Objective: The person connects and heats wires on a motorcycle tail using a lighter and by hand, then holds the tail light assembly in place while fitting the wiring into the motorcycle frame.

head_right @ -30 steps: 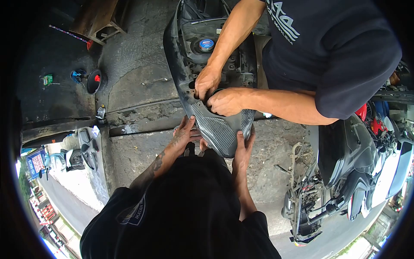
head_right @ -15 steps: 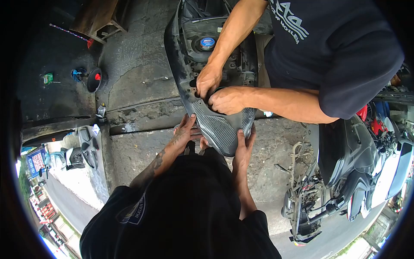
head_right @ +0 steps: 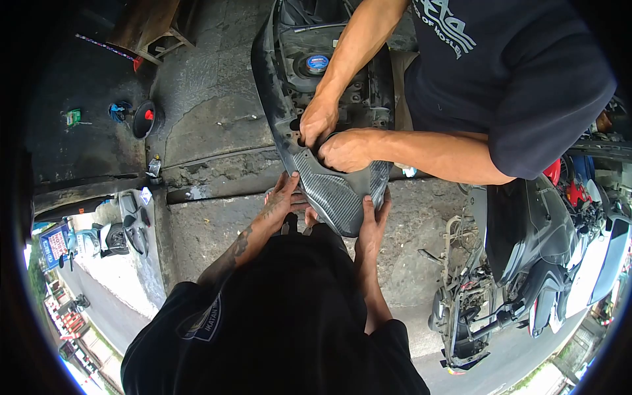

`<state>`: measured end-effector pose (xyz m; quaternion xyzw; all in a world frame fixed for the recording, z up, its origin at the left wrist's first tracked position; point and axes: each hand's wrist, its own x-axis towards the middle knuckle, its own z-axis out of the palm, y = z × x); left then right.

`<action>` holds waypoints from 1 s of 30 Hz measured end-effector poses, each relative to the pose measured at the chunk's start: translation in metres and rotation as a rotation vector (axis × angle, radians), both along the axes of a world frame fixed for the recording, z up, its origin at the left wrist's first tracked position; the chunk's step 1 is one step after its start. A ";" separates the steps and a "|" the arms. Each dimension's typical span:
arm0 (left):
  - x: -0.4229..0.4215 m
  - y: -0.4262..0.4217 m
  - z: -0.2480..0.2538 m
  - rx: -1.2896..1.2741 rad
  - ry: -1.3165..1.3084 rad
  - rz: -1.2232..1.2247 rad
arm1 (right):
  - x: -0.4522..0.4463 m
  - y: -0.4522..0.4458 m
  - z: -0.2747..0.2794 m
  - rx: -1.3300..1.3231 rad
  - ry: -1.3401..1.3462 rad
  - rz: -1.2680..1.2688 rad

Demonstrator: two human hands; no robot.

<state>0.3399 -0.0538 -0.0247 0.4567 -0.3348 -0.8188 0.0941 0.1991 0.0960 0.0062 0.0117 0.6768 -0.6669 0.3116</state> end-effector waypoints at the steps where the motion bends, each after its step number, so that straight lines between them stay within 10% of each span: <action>1: 0.000 0.000 -0.001 -0.003 -0.011 -0.003 | 0.000 0.000 0.000 -0.005 -0.009 -0.006; 30: -0.001 -0.001 0.006 -0.004 0.004 -0.004 | 0.000 0.000 0.001 -0.011 -0.014 -0.002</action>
